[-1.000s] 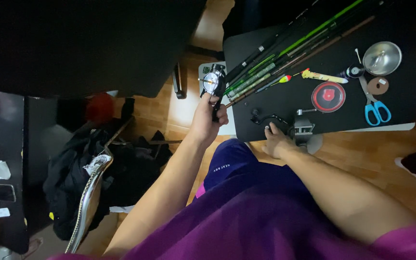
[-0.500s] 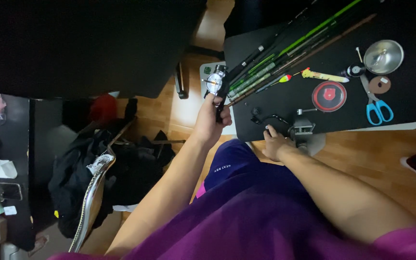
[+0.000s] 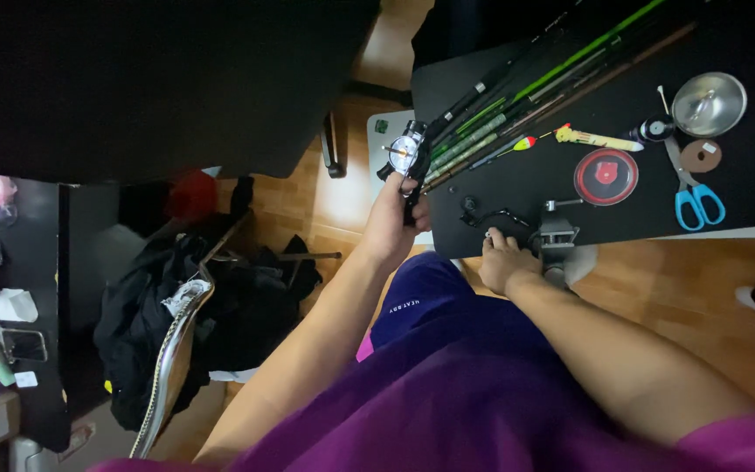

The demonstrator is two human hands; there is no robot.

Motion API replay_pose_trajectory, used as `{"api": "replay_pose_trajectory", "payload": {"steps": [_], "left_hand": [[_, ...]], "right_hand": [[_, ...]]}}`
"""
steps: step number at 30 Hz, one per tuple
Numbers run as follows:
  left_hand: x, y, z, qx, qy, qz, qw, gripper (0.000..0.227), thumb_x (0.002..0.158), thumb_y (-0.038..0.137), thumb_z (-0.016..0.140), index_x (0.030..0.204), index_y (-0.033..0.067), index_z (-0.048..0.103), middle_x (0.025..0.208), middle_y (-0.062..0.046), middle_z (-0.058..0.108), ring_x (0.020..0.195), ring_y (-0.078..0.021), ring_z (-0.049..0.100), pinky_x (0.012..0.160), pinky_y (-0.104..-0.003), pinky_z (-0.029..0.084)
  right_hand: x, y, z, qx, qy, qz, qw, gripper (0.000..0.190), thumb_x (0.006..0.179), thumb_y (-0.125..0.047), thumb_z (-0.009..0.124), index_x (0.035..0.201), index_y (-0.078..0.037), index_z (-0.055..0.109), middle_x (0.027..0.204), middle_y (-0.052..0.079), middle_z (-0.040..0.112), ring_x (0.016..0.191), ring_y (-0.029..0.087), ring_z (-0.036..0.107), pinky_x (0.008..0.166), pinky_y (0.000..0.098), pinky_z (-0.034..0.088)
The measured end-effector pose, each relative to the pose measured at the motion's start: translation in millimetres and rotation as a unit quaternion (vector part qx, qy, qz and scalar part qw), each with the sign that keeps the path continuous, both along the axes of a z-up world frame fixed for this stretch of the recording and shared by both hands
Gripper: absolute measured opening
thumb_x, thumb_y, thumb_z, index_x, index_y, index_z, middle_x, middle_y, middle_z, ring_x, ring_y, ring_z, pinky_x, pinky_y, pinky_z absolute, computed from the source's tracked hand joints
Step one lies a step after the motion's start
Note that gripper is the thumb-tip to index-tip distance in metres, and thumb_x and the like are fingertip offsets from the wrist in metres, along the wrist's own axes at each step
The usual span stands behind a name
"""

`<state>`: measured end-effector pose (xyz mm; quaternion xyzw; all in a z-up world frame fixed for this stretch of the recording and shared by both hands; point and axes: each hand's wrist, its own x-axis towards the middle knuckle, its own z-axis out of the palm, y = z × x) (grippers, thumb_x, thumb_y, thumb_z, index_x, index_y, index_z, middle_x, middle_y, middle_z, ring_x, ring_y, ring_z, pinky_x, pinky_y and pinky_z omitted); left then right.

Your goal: Assembling the components of a spinning fishing reel by attaching the spool and handle.

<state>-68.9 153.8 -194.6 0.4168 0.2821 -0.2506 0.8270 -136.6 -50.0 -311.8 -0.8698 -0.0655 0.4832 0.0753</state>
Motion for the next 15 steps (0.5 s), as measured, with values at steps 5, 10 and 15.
{"api": "replay_pose_trajectory", "payload": {"steps": [5,10,15], "left_hand": [[2,-4,-6,0.006,0.021,0.015,1.000,0.025,0.093,0.035,0.056,0.083,0.0151,0.044,0.065,-0.001,0.043,0.058,-0.0162,0.041,0.057,-0.033,0.036],[3,-6,-7,-0.009,0.005,0.009,1.000,0.028,0.096,0.040,0.055,0.085,0.0160,0.044,0.064,-0.001,0.042,0.057,-0.0152,0.041,0.057,-0.033,0.035],[3,-12,0,0.000,0.002,-0.050,0.999,0.026,0.095,0.038,0.052,0.085,0.0160,0.043,0.062,-0.001,0.042,0.057,-0.0173,0.043,0.060,-0.035,0.038]], "right_hand": [[-1,-8,-29,0.041,-0.103,0.006,0.994,0.043,0.098,-0.020,0.047,0.137,-0.004,0.052,0.146,0.010,0.045,0.130,0.033,0.051,0.105,0.0501,0.047],[8,-11,-44,0.073,-0.169,-0.003,0.983,0.022,0.097,-0.017,0.052,0.110,-0.008,0.067,0.130,0.010,0.059,0.118,0.033,0.059,0.098,0.0481,0.051],[14,-15,-55,0.082,-0.235,-0.062,0.966,0.013,0.099,-0.013,0.054,0.101,-0.010,0.067,0.112,0.014,0.065,0.109,0.037,0.063,0.093,0.0488,0.053]]}}
